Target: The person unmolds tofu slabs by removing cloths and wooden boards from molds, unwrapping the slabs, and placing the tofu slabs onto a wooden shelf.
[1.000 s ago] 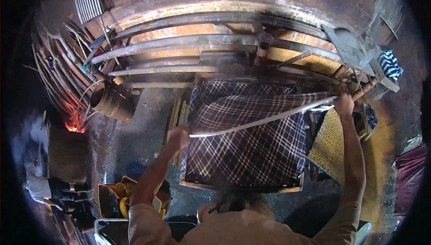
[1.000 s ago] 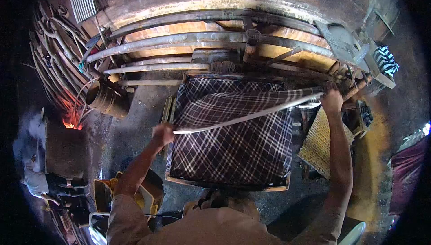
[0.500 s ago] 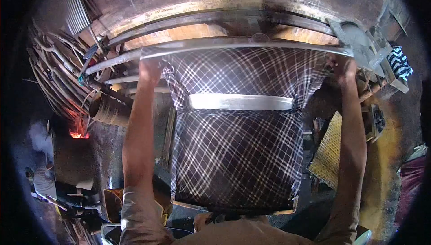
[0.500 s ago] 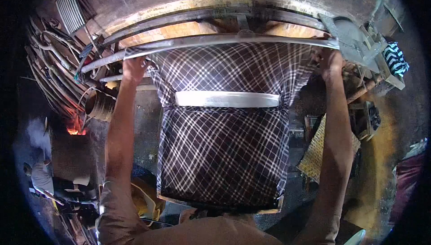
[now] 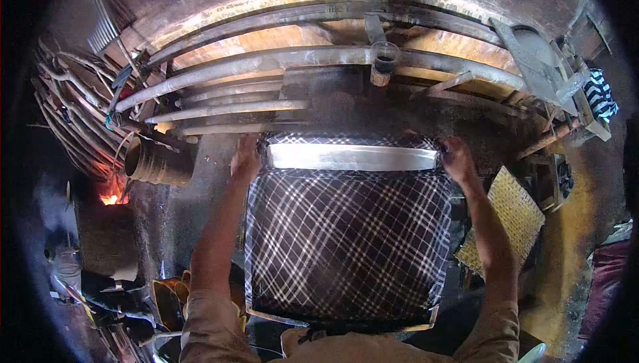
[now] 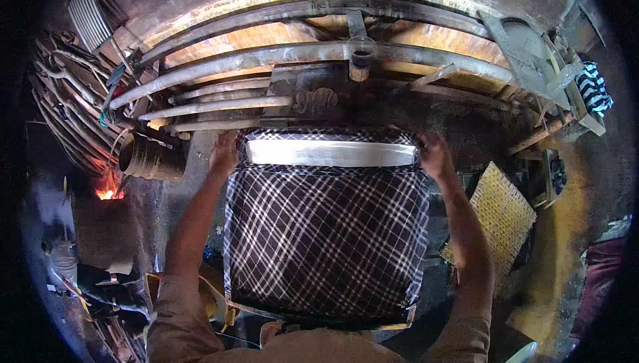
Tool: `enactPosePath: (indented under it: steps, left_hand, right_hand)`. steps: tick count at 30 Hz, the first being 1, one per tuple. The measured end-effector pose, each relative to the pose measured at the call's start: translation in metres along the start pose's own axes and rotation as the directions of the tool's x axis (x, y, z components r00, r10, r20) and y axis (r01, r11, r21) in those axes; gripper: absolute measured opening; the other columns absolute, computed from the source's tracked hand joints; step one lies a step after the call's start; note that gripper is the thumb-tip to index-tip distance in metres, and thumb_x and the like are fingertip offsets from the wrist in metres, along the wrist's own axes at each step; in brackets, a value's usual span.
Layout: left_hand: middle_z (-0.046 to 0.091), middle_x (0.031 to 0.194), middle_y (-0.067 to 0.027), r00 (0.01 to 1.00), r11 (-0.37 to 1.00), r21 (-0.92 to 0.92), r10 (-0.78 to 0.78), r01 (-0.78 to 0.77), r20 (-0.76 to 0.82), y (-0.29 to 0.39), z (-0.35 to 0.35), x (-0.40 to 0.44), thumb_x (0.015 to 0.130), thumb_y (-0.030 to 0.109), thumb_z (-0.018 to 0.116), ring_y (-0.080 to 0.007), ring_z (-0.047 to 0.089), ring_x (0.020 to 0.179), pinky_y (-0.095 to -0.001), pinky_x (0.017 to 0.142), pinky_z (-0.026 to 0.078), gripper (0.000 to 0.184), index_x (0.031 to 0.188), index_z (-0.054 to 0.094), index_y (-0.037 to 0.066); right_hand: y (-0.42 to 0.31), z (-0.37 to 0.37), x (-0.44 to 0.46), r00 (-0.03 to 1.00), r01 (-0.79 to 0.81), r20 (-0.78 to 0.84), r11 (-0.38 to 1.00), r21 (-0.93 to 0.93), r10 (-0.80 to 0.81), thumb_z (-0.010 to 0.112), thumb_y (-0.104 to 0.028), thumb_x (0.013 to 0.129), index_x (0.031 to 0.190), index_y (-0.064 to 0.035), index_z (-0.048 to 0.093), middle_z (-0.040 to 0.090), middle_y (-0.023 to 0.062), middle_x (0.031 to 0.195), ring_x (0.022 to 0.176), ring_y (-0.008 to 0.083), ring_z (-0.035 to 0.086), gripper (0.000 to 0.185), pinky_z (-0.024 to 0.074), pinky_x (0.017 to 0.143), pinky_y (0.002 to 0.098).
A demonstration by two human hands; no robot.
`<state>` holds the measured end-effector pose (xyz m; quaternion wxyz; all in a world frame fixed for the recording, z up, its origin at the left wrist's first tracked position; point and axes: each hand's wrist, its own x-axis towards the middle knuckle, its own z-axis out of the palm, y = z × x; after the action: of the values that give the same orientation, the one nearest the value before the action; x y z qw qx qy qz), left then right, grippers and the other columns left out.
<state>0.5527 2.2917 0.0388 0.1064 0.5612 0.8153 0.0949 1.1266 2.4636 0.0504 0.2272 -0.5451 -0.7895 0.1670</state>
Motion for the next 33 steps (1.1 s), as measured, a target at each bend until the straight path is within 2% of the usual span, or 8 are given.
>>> enactPosePath:
  steps: [4, 7, 13, 14, 16, 23, 27, 33]
  left_hand:
    - [0.026, 0.144, -0.0109, 0.89, 0.879, 0.244, 0.444, -0.411, -0.103, 0.02, 0.008, -0.057, 0.079, 0.005, 0.053, -0.037, 0.038, 0.123, -0.0473, 0.093, 0.042, 0.049, 0.127, 0.043, 0.01]
    - [0.02, 0.147, -0.0066, 0.959, 0.91, 0.361, 0.26, -0.204, -0.115, 0.041, 0.003, -0.085, 0.08, 0.008, 0.053, -0.04, 0.036, 0.123, -0.0476, 0.094, 0.042, 0.047, 0.126, 0.043, 0.008]
    - [0.031, 0.142, -0.0094, 0.95, 0.971, 0.091, 0.237, -0.223, -0.205, 0.007, 0.005, -0.096, 0.081, 0.014, 0.059, -0.0334, 0.04, 0.123, -0.0426, 0.092, 0.043, 0.026, 0.105, 0.053, 0.005]
    - [0.037, 0.138, -0.0103, 0.934, 0.967, -0.024, 0.238, -0.253, -0.265, -0.009, 0.014, -0.092, 0.081, 0.015, 0.061, -0.0312, 0.045, 0.119, -0.0402, 0.092, 0.044, 0.024, 0.103, 0.054, 0.006]
    - [0.059, 0.114, -0.0133, 0.955, 0.876, -0.431, 0.101, -0.218, -0.277, -0.009, 0.002, -0.103, 0.079, 0.016, 0.065, -0.0292, 0.06, 0.099, -0.0361, 0.082, 0.049, 0.024, 0.099, 0.056, 0.007]
    - [0.062, 0.084, -0.0108, 0.958, 0.783, -0.569, 0.117, -0.251, -0.261, -0.055, 0.021, -0.164, 0.079, 0.012, 0.065, -0.023, 0.063, 0.076, -0.0346, 0.066, 0.048, 0.022, 0.096, 0.054, 0.005]
    - [0.061, 0.09, -0.0085, 0.823, 0.755, -0.348, 0.558, -0.556, -0.104, -0.013, -0.064, -0.285, 0.072, 0.009, 0.069, -0.0218, 0.061, 0.085, -0.0348, 0.075, 0.05, 0.032, 0.101, 0.056, 0.008]
    - [0.055, 0.112, -0.0053, 0.834, 0.834, 0.125, 0.503, -0.537, 0.225, -0.034, -0.099, -0.443, 0.071, 0.011, 0.068, -0.0223, 0.06, 0.095, -0.0352, 0.074, 0.051, 0.029, 0.1, 0.064, 0.013]
  right_hand:
    - [-0.053, -0.02, -0.05, 0.928, 0.372, 0.131, 0.837, -0.4, -0.35, 0.059, -0.005, 0.072, 0.118, -0.0063, 0.054, 0.041, 0.0165, 0.134, 0.121, 0.0344, 0.042, 0.046, 0.04, 0.095, 0.045]
    - [-0.043, -0.011, -0.065, 0.94, 0.341, 0.15, 0.82, -0.459, -0.307, 0.061, -0.009, 0.072, 0.122, -0.0076, 0.052, 0.029, 0.0148, 0.142, 0.128, 0.0357, 0.033, 0.051, 0.0341, 0.101, 0.0451]
    - [0.009, 0.024, -0.076, 0.877, 0.459, -0.096, 0.88, -0.124, -0.471, 0.061, -0.003, 0.077, 0.091, -0.0045, 0.059, 0.058, 0.0124, 0.105, 0.099, 0.0237, 0.056, 0.015, 0.0452, 0.083, 0.0372]
    - [0.032, 0.038, -0.083, 0.98, 0.197, -0.108, 0.785, 0.587, -0.166, 0.06, -0.001, 0.079, 0.089, -0.0046, 0.059, 0.058, 0.0077, 0.091, 0.086, 0.0181, 0.055, 0.01, 0.0449, 0.077, 0.0328]
    - [-0.006, 0.004, -0.108, 0.972, 0.205, -0.181, 0.91, 0.361, -0.147, 0.058, 0.0, 0.082, 0.087, -0.0046, 0.058, 0.055, 0.0004, 0.071, 0.07, 0.0082, 0.05, 0.006, 0.042, 0.068, 0.0233]
    - [-0.038, -0.047, -0.202, 0.975, 0.202, -0.124, 0.967, 0.158, -0.183, 0.067, -0.012, 0.077, 0.097, -0.007, 0.055, 0.059, 0.0136, 0.086, 0.079, 0.0258, 0.061, 0.024, 0.0474, 0.067, 0.0359]
    - [-0.135, -0.118, -0.291, 0.931, 0.327, 0.199, 0.941, -0.082, -0.306, 0.073, -0.015, 0.07, 0.108, -0.0045, 0.053, 0.055, 0.0171, 0.105, 0.09, 0.0307, 0.059, 0.044, 0.0489, 0.073, 0.0397]
    - [-0.162, -0.161, -0.43, 0.836, 0.481, 0.484, 0.771, -0.417, -0.259, 0.067, -0.011, 0.071, 0.117, -0.0069, 0.054, 0.052, 0.0167, 0.121, 0.099, 0.0314, 0.058, 0.048, 0.0481, 0.085, 0.0397]
